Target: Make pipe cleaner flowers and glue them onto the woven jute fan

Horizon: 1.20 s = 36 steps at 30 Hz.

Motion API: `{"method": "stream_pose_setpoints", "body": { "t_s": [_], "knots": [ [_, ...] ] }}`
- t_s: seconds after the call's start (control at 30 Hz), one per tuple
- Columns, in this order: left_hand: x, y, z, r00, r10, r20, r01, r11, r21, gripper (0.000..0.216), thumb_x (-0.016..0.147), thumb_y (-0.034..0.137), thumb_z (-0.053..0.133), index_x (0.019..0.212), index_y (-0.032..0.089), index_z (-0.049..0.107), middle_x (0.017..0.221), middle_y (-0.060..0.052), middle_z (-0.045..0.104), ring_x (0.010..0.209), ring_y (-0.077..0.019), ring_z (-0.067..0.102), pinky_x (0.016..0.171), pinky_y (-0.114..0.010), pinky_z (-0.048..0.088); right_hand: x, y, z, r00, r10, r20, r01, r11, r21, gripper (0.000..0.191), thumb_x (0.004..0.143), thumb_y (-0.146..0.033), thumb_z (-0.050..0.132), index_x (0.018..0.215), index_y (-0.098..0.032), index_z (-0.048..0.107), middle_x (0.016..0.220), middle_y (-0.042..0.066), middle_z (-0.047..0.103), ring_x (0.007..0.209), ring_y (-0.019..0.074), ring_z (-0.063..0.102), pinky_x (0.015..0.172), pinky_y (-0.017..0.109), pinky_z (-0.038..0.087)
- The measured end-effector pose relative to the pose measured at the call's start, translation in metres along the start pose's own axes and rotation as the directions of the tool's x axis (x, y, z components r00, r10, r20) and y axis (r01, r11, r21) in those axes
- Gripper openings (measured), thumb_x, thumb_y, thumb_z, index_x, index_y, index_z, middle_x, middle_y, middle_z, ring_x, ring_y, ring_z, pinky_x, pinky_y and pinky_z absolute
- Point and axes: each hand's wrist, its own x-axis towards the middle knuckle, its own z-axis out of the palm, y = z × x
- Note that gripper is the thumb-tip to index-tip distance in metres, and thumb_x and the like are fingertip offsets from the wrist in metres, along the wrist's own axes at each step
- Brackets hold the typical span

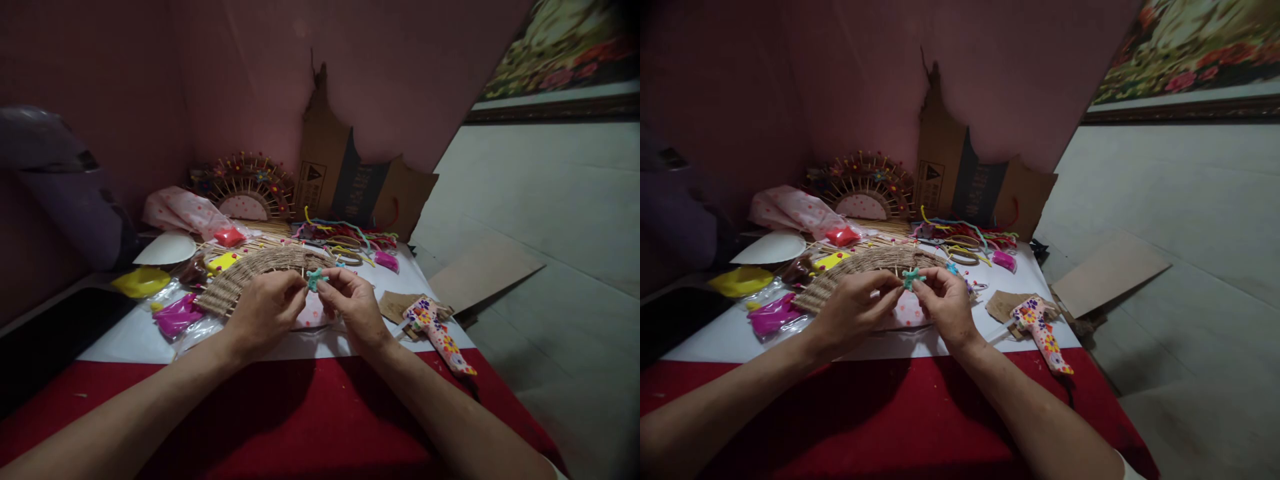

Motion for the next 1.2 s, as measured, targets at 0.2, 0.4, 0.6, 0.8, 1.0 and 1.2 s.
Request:
{"method": "stream_pose_setpoints", "body": {
  "t_s": [0.2,0.4,0.6,0.8,1.0,1.2],
  "knots": [
    [0.0006,0.0040,-0.0042,0.999,-0.040,-0.032,0.037,0.996,-0.081,0.016,0.081,0.020,0.049,0.072,0.014,0.061,0.063,-0.002,0.063,0.055,-0.0116,0.052,0.056,-0.025,0.037,0.0013,-0.0009,-0.0014,1.000,0.026,0.003,-0.026,1.000,0.016,0.034,0.075,-0.048,0.059,0.083,-0.015,0.058,0.056,-0.004,0.051,0.042,0.0060,0.040,0.037,0.018,0.032],
    [0.0011,0.0051,-0.0035,0.999,-0.043,-0.003,0.043,0.994,-0.098,0.017,0.082,0.020,0.049,0.072,0.014,0.062,0.061,0.000,0.061,0.054,-0.0109,0.051,0.055,-0.025,0.037,-0.0005,-0.0028,0.0008,0.999,0.033,0.020,-0.033,0.999,-0.014,0.027,0.072,-0.040,0.064,0.075,-0.015,0.055,0.058,-0.002,0.057,0.042,0.0052,0.041,0.038,0.017,0.032],
    [0.0026,0.0054,-0.0039,0.989,-0.106,-0.100,0.088,0.981,-0.173,0.014,0.081,0.026,0.052,0.074,0.015,0.059,0.065,0.000,0.060,0.059,-0.0119,0.053,0.055,-0.024,0.039,0.0009,-0.0007,-0.0001,1.000,0.026,0.014,-0.026,1.000,-0.006,0.023,0.071,-0.034,0.065,0.072,-0.015,0.053,0.058,-0.001,0.058,0.041,0.0054,0.041,0.037,0.018,0.031],
    [0.0029,0.0022,-0.0038,0.989,-0.122,-0.083,0.097,0.960,-0.262,0.015,0.082,0.026,0.050,0.078,0.015,0.060,0.067,0.000,0.061,0.061,-0.0124,0.054,0.058,-0.024,0.041,-0.0022,-0.0021,0.0016,0.999,-0.024,0.038,0.027,0.996,-0.090,0.022,0.072,-0.034,0.064,0.071,-0.014,0.054,0.057,-0.002,0.057,0.041,0.0052,0.042,0.039,0.019,0.032],
    [0.0033,-0.0002,-0.0011,0.993,-0.111,-0.033,0.101,0.969,-0.224,0.017,0.082,0.023,0.049,0.074,0.015,0.062,0.064,-0.001,0.061,0.059,-0.0119,0.053,0.056,-0.024,0.039,-0.0036,-0.0034,0.0021,0.999,-0.024,0.036,0.027,0.994,-0.104,0.023,0.072,-0.035,0.064,0.071,-0.014,0.055,0.056,-0.002,0.057,0.041,0.0054,0.042,0.039,0.019,0.031],
    [0.0029,0.0011,0.0000,0.991,-0.130,0.015,0.130,0.968,-0.212,0.017,0.082,0.024,0.048,0.078,0.014,0.061,0.063,-0.001,0.060,0.057,-0.0118,0.052,0.055,-0.023,0.039,-0.0029,-0.0028,0.0022,0.999,0.003,0.038,0.000,0.998,-0.070,0.022,0.072,-0.035,0.065,0.071,-0.015,0.054,0.056,-0.002,0.057,0.040,0.0060,0.042,0.037,0.019,0.033]
  ]
}}
